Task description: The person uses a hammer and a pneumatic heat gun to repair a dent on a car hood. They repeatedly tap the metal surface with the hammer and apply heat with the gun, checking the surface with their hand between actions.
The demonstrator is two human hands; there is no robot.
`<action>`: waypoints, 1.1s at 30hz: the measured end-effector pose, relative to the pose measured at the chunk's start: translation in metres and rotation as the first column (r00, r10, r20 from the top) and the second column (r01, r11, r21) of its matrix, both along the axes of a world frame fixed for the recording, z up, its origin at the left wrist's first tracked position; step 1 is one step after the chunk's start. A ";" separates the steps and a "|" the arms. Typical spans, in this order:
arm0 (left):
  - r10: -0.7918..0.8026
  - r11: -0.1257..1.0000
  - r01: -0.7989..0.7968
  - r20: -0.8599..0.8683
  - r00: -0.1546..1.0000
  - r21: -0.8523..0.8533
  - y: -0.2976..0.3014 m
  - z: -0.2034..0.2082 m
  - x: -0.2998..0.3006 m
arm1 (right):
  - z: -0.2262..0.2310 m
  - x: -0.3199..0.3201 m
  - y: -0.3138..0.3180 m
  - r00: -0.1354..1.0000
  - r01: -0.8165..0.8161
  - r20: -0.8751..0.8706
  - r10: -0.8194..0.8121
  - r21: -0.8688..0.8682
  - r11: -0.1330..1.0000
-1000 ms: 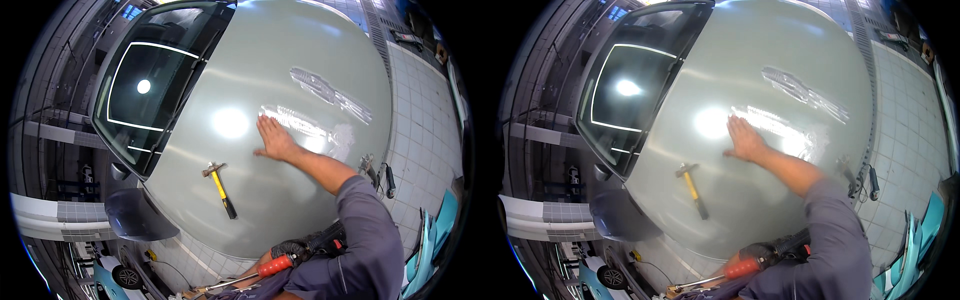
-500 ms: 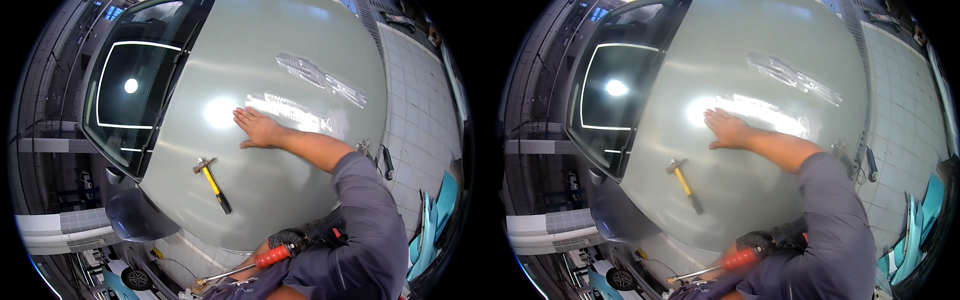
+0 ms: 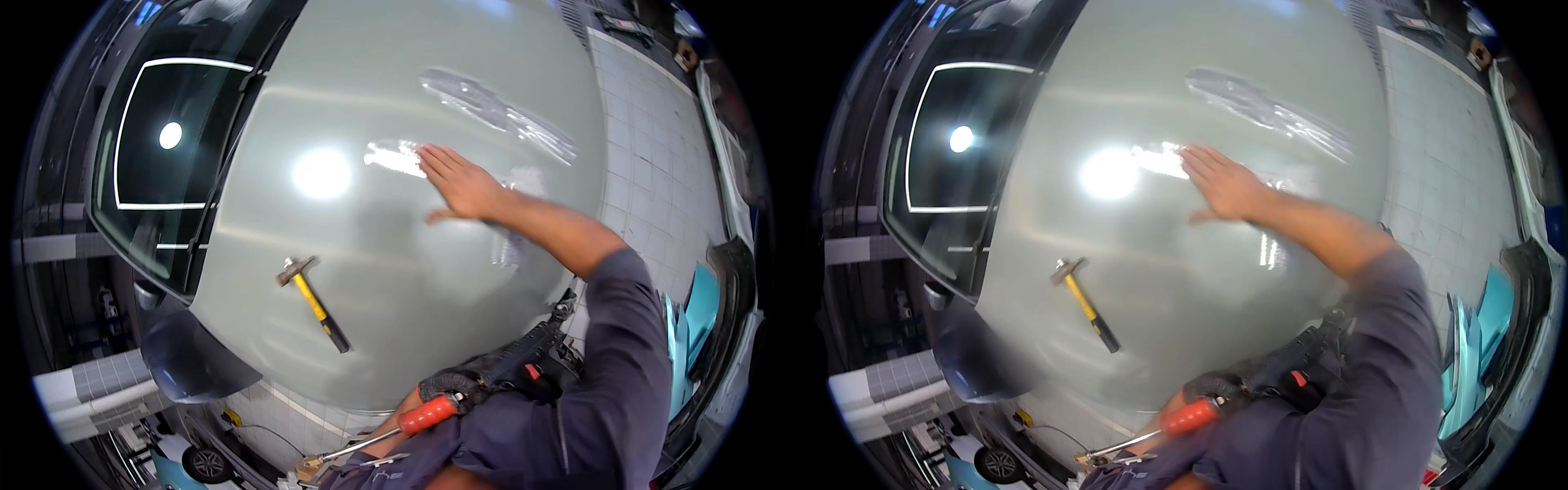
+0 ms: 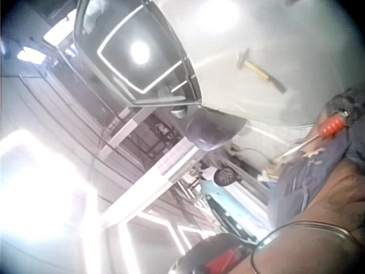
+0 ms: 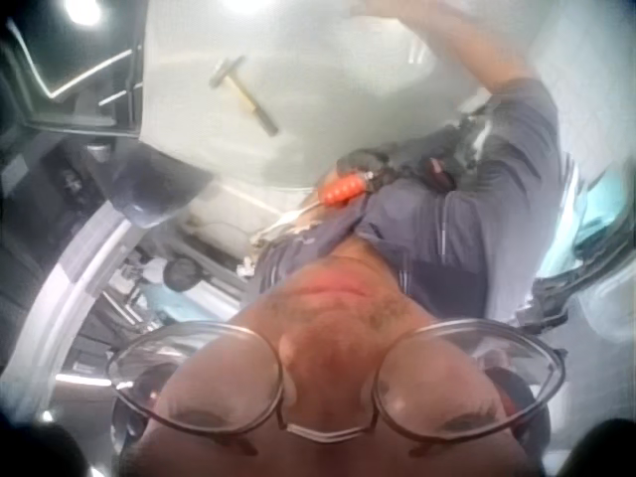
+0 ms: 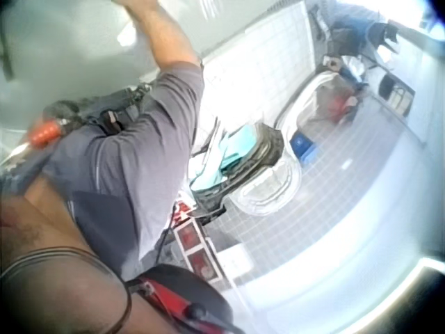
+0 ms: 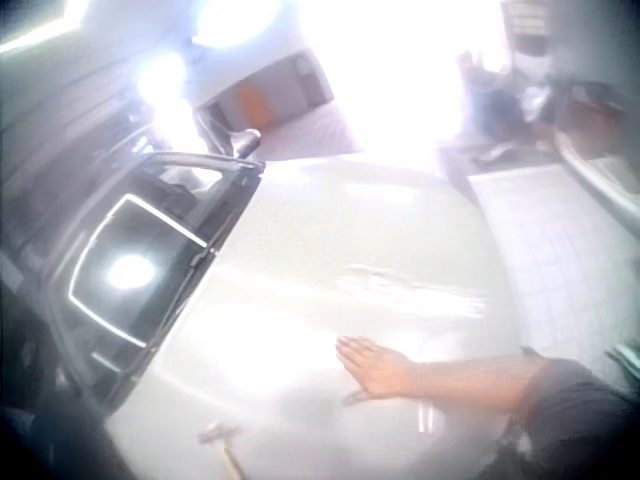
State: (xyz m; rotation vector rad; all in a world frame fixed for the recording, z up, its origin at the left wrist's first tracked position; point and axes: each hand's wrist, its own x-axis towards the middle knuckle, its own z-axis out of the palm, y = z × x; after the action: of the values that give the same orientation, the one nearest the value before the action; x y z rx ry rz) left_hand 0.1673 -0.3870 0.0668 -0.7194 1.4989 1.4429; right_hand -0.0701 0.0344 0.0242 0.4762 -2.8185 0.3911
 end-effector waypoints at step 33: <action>-0.170 0.979 0.182 -0.120 0.978 0.093 0.031 0.038 0.093 | -0.005 0.119 -0.071 0.766 0.606 0.351 -0.538 -0.118 0.786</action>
State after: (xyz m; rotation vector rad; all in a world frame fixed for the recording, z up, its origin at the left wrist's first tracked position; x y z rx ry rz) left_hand 0.2603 -0.3558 0.1050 -0.4372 1.5194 1.4323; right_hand 0.0491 -0.0362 0.0192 -0.5516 -2.9492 0.6786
